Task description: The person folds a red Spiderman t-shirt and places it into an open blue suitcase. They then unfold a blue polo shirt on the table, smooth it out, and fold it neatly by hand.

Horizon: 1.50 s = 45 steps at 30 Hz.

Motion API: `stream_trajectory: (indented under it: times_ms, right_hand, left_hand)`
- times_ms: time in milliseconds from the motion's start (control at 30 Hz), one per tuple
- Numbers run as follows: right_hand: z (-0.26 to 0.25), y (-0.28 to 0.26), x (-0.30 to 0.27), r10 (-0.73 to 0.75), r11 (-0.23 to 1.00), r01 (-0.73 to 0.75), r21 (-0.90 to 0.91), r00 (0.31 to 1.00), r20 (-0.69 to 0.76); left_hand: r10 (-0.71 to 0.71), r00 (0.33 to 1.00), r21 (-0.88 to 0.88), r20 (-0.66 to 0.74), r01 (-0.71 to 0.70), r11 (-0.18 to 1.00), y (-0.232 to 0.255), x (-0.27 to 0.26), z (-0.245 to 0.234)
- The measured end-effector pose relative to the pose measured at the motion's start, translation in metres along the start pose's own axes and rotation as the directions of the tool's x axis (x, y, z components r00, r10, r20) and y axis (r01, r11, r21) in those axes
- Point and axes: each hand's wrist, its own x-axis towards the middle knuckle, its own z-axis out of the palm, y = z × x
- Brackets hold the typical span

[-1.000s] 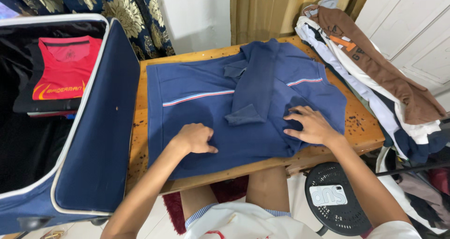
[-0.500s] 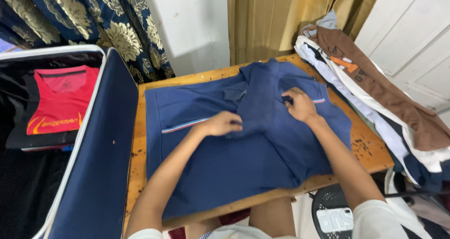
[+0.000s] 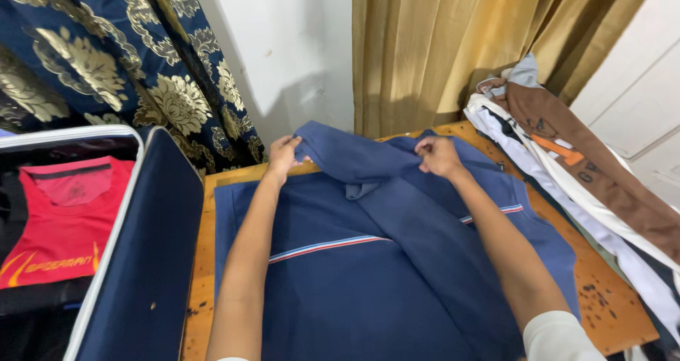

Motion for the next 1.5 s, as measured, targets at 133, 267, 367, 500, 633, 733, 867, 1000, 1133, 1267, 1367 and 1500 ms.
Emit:
stream_trajectory:
  times_ms: [133, 267, 367, 500, 633, 733, 867, 1000, 1133, 1267, 1367, 1500]
  right_hand:
    - [0.013, -0.005, 0.055, 0.002, 0.889, 0.073, 0.452, 0.986, -0.164]
    - [0.030, -0.012, 0.067, -0.017, 0.844, 0.079, 0.531, 0.993, -0.120]
    - [0.044, -0.014, 0.050, -0.350, 0.864, 0.357, 0.355, 0.933, -0.088]
    - [0.040, -0.034, 0.002, -0.539, 0.819, 0.461, -0.341, 0.822, -0.184]
    - [0.041, -0.033, -0.010, -0.571, 0.736, 0.431, -0.521, 0.809, -0.138]
    - [0.046, -0.020, -0.005, -0.644, 0.646, 0.482, -0.592, 0.761, -0.083]
    - [0.043, -0.017, 0.001, -0.691, 0.562, 0.507, -0.654, 0.722, -0.035]
    - [0.038, -0.032, -0.026, -0.556, 0.694, 0.334, -0.638, 0.812, -0.180]
    - [0.029, -0.038, -0.053, -0.259, 0.816, 0.117, -0.566, 0.949, -0.178]
    - [0.026, -0.030, -0.056, -0.270, 0.754, 0.174, -0.634, 0.961, -0.057]
    - [0.026, -0.029, -0.046, -0.131, 0.754, 0.097, -0.650, 0.991, -0.004]
    - [0.026, -0.036, -0.026, -0.088, 0.768, 0.064, -0.637, 0.996, -0.006]
  left_hand:
    - [0.063, 0.986, 0.047, -0.153, -0.057, 0.997, -0.009, 0.034, -0.008]
    - [0.408, 0.872, 0.501, -0.270, -0.234, 0.833, -0.025, 0.053, -0.018]
    - [0.464, 0.859, 0.627, -0.216, -0.242, 0.741, -0.034, 0.049, -0.022]
    - [0.379, 0.916, 0.714, -0.134, -0.176, 0.678, -0.026, 0.017, -0.014]
    - [0.534, 0.845, 0.734, 0.030, -0.382, 0.562, -0.010, -0.018, -0.005]
    - [0.628, 0.769, 0.751, 0.122, -0.485, 0.448, 0.001, -0.048, -0.007]
    - [0.629, 0.746, 0.801, 0.219, -0.505, 0.320, 0.014, -0.094, -0.020]
    - [0.514, 0.843, 0.921, 0.162, -0.316, 0.227, 0.024, -0.127, -0.042]
    - [0.337, 0.940, 0.988, 0.055, -0.100, 0.118, 0.025, -0.150, -0.059]
    - [0.127, 0.992, 0.995, -0.008, -0.005, 0.103, 0.018, -0.152, -0.051]
    - [0.012, 0.999, 0.991, -0.037, 0.035, 0.132, 0.011, -0.143, -0.050]
    - [0.062, 0.998, 0.982, -0.007, -0.005, 0.189, 0.009, -0.123, -0.060]
